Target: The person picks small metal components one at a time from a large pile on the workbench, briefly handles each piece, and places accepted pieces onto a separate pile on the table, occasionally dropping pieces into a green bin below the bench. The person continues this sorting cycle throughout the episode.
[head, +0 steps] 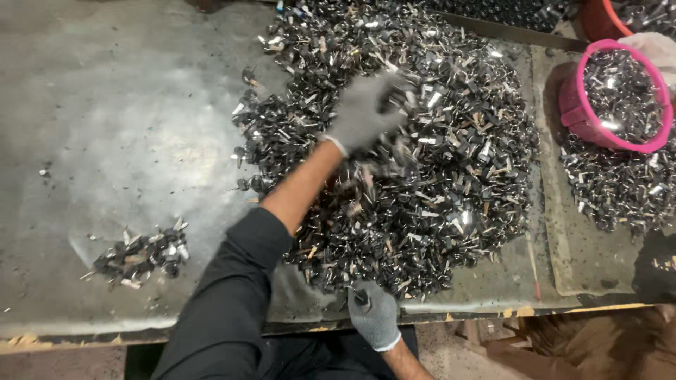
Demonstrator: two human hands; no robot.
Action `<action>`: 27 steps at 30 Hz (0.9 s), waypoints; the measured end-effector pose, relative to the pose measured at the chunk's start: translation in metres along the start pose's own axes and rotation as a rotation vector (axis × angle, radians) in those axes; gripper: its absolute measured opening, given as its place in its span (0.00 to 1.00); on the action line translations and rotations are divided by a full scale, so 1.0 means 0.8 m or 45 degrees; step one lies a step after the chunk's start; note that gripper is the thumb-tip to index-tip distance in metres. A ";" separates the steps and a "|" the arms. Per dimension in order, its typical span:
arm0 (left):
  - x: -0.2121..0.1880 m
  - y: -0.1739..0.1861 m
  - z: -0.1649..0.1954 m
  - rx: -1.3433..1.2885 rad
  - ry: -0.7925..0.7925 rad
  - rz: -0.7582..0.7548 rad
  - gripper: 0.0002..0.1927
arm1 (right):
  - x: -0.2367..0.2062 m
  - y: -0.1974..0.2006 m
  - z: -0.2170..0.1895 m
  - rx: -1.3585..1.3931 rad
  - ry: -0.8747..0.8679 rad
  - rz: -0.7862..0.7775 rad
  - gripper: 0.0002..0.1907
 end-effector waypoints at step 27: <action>-0.050 -0.030 0.060 0.000 0.186 0.223 0.26 | 0.014 0.022 -0.030 0.073 0.140 0.052 0.12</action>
Point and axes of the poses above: each hand's wrist, its own x-axis towards the middle knuckle, its own y-axis out of the back of the hand, z = x × y, the point moved 7 cm from there along x, towards the middle knuckle, and after that the axes turned 9 degrees about -x, right-handed, at the moved point
